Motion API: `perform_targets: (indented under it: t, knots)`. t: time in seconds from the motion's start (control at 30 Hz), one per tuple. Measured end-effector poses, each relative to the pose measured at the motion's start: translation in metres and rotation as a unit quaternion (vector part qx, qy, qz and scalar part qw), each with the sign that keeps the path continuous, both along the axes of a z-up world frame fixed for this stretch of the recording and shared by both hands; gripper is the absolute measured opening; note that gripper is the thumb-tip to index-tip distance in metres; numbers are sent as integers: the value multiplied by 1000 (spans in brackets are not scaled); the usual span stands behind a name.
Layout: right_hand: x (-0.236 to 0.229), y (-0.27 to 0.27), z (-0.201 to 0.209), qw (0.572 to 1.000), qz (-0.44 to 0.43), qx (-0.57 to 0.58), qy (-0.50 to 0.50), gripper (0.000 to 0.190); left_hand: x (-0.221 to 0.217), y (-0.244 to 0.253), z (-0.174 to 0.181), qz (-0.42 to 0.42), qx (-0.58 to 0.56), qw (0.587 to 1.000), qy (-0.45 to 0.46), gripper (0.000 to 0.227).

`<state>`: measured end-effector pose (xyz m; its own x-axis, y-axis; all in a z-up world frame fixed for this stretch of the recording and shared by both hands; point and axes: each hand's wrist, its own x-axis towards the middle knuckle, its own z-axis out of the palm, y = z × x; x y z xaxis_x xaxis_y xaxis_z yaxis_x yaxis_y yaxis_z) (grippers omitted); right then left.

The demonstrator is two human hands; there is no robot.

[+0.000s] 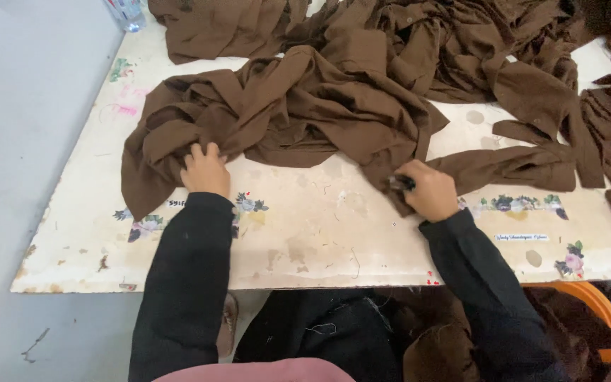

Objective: Trimming loose threads from brown garment pieces using thread snips on a factory work table.

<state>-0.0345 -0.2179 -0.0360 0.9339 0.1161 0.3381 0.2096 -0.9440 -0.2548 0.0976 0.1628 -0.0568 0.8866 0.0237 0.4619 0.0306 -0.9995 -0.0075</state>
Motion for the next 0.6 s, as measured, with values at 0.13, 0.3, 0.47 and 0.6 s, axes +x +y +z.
perform_targets:
  t: [0.13,0.3,0.47,0.6]
  knots:
    - [3,-52,0,968,-143,120,-170,37,14,51,33,9,-250,967,-51,15]
    - [-21,-142,19,882,-271,262,-282,10,18,141,81,-73,-350,894,-269,11]
    - [-23,-231,-6,778,-237,416,-406,16,4,163,119,-71,-488,827,-268,21]
    - [3,-332,-57,736,-199,551,-340,14,13,140,144,-110,-590,761,-246,18]
